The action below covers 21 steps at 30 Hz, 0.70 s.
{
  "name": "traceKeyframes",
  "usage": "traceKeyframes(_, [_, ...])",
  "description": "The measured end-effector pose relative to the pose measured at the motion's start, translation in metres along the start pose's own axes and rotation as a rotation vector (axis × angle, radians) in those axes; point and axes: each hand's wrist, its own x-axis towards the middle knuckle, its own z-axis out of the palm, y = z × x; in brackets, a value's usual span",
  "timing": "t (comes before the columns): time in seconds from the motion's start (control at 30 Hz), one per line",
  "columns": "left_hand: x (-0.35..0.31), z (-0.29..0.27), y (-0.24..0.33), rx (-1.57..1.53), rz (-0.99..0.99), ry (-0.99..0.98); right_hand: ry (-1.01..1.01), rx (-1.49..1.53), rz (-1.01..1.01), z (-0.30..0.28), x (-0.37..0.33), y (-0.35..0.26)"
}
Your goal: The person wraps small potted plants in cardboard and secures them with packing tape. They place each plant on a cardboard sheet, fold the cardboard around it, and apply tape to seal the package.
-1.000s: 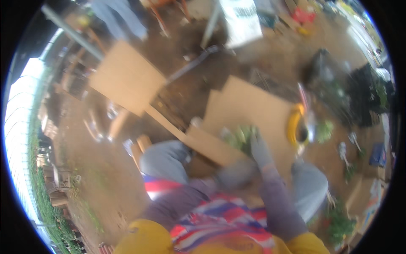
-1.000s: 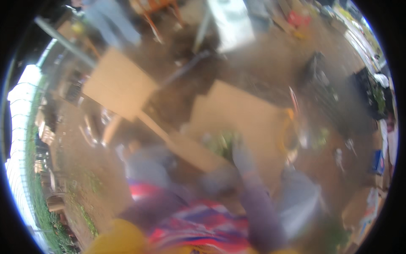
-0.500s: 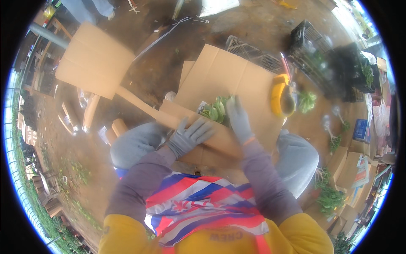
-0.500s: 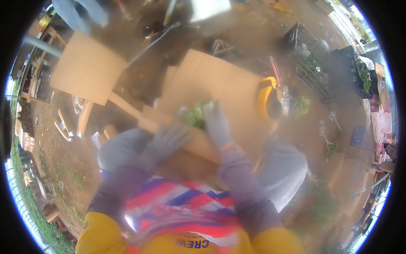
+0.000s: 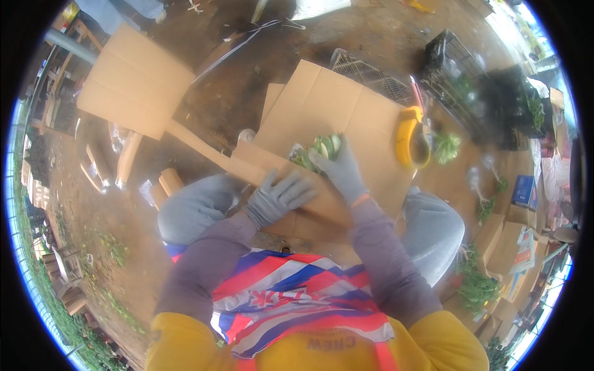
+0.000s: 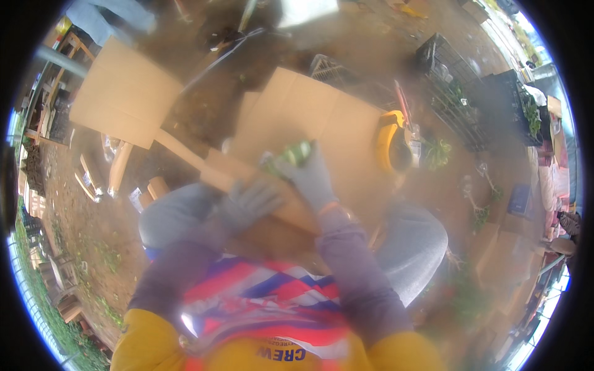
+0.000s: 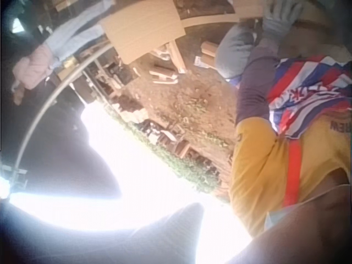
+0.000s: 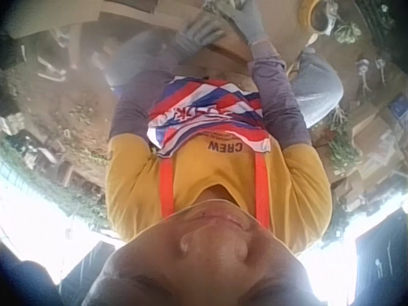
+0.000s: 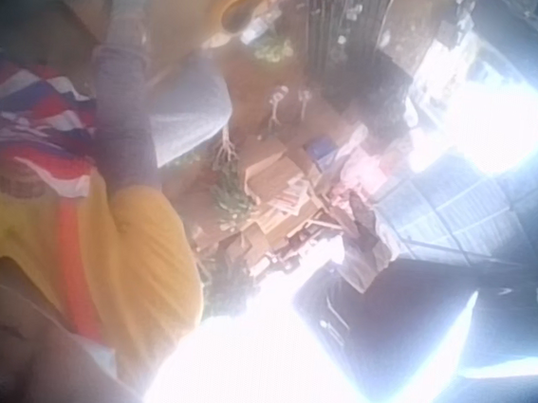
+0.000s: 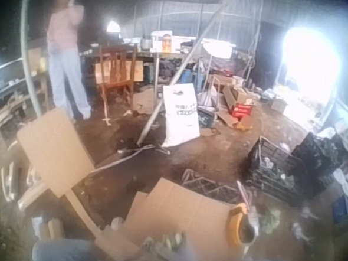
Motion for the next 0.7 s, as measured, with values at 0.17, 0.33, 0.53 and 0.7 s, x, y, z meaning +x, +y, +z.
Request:
traceKeyframes(0.17, [0.002, -0.053, -0.033, 0.112, -0.393, -0.382, 0.08, 0.023, -0.088, 0.01, -0.008, 0.001])
traceKeyframes(0.33, [0.011, -0.046, -0.049, -0.014, -0.398, -0.403, 0.06, 0.028, -0.124, 0.008, -0.007, 0.004])
traceKeyframes(0.53, [-0.001, -0.023, -0.051, -0.184, -0.391, 0.068, -0.013, -0.234, -0.12, 0.003, -0.002, -0.011])
traceKeyframes(0.7, [-0.007, -0.02, -0.04, 0.048, -0.338, 0.159, -0.116, -0.295, -0.003, 0.0, 0.0, -0.032])
